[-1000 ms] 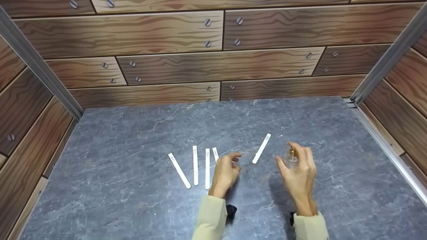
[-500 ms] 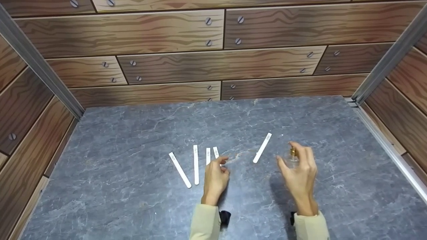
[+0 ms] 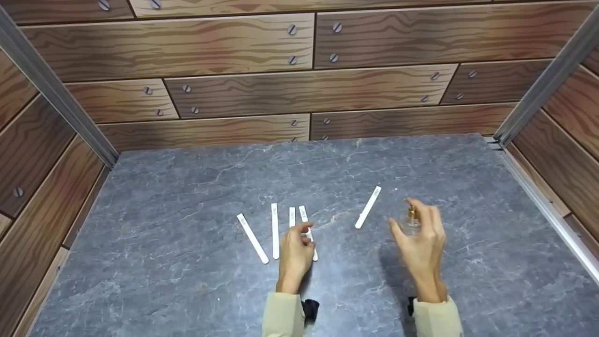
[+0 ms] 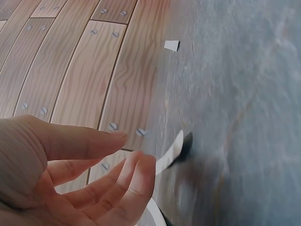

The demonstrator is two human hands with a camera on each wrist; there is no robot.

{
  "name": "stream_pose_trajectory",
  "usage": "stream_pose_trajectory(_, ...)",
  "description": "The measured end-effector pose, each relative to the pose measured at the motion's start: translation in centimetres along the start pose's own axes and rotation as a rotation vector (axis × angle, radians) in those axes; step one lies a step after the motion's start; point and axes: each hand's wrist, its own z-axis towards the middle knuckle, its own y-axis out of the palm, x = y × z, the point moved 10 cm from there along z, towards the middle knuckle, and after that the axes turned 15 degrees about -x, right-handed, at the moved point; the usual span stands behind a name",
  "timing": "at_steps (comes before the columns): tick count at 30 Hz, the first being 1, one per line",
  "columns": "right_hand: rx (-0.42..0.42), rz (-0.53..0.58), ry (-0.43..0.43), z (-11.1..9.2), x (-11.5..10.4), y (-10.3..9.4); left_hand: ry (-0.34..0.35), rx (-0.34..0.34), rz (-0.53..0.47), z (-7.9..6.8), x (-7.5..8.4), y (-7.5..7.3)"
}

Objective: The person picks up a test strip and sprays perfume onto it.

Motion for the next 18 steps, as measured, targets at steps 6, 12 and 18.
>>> stream_pose_trajectory(6,-0.018,0.008,-0.008,0.0,-0.4,0.2,-0.029,-0.006,-0.019,-0.6,-0.8,-0.2)
stream_pose_trajectory(12,-0.019,-0.006,-0.009,0.0,-0.4,0.2,-0.031,0.011,0.002,-1.0,-0.9,-0.3)
stream_pose_trajectory(18,-0.012,-0.003,-0.010,-0.1,-0.3,0.3,-0.047,0.003,0.015,-1.1,-1.2,-0.1)
